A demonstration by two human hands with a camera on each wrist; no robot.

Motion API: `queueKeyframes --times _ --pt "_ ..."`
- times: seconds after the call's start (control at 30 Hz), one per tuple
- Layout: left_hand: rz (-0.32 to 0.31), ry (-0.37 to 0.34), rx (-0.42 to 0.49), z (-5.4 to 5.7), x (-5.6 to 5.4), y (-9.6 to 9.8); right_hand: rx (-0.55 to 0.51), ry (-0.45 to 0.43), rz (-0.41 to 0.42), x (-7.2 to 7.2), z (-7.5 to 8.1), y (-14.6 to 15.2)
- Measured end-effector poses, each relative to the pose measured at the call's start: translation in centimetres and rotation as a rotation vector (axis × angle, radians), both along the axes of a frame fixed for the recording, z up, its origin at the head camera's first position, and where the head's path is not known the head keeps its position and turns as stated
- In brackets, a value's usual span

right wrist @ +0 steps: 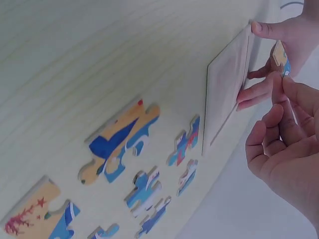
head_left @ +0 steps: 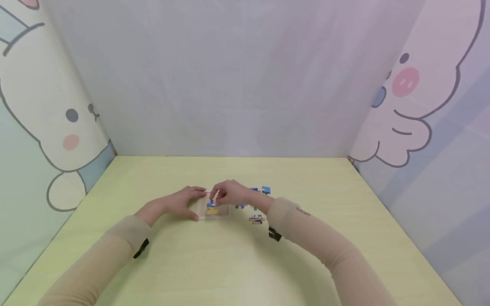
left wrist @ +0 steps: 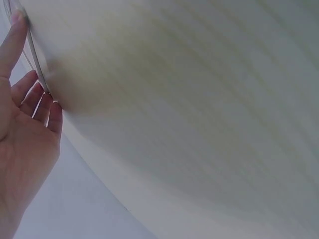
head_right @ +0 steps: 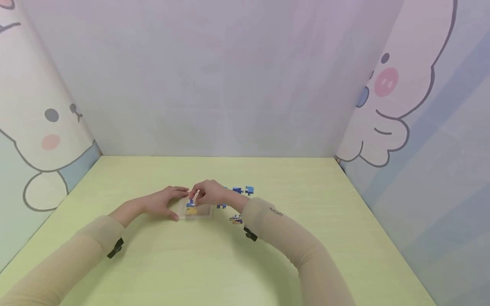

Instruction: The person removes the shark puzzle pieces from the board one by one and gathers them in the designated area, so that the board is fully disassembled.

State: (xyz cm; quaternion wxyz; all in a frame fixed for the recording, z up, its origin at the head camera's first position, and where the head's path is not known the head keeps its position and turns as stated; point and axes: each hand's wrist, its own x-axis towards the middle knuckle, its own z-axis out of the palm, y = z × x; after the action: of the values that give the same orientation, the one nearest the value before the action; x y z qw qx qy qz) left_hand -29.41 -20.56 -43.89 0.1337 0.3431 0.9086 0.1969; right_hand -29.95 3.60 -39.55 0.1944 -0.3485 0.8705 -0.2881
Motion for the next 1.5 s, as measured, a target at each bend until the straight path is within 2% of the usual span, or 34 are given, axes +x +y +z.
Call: queueKeyframes --times 0.27,0.53,0.73,1.2,1.5 --pt "0.004 0.017 -0.011 -0.2 -0.2 -0.2 0.002 -0.009 -0.002 0.4 1.1 2.1" --pt "0.000 0.018 -0.022 -0.1 -0.5 -0.1 0.016 0.063 0.035 1.1 1.6 4.3" --pt "-0.007 0.020 -0.024 0.2 -0.4 -0.1 -0.030 0.002 0.024 1.8 1.7 6.0" --pt "0.006 -0.006 -0.038 0.6 0.0 0.3 -0.022 -0.044 -0.035 2.2 -1.7 8.5" --pt "0.004 -0.013 -0.033 0.7 0.2 0.3 -0.008 -0.007 -0.023 1.8 -3.3 8.3"
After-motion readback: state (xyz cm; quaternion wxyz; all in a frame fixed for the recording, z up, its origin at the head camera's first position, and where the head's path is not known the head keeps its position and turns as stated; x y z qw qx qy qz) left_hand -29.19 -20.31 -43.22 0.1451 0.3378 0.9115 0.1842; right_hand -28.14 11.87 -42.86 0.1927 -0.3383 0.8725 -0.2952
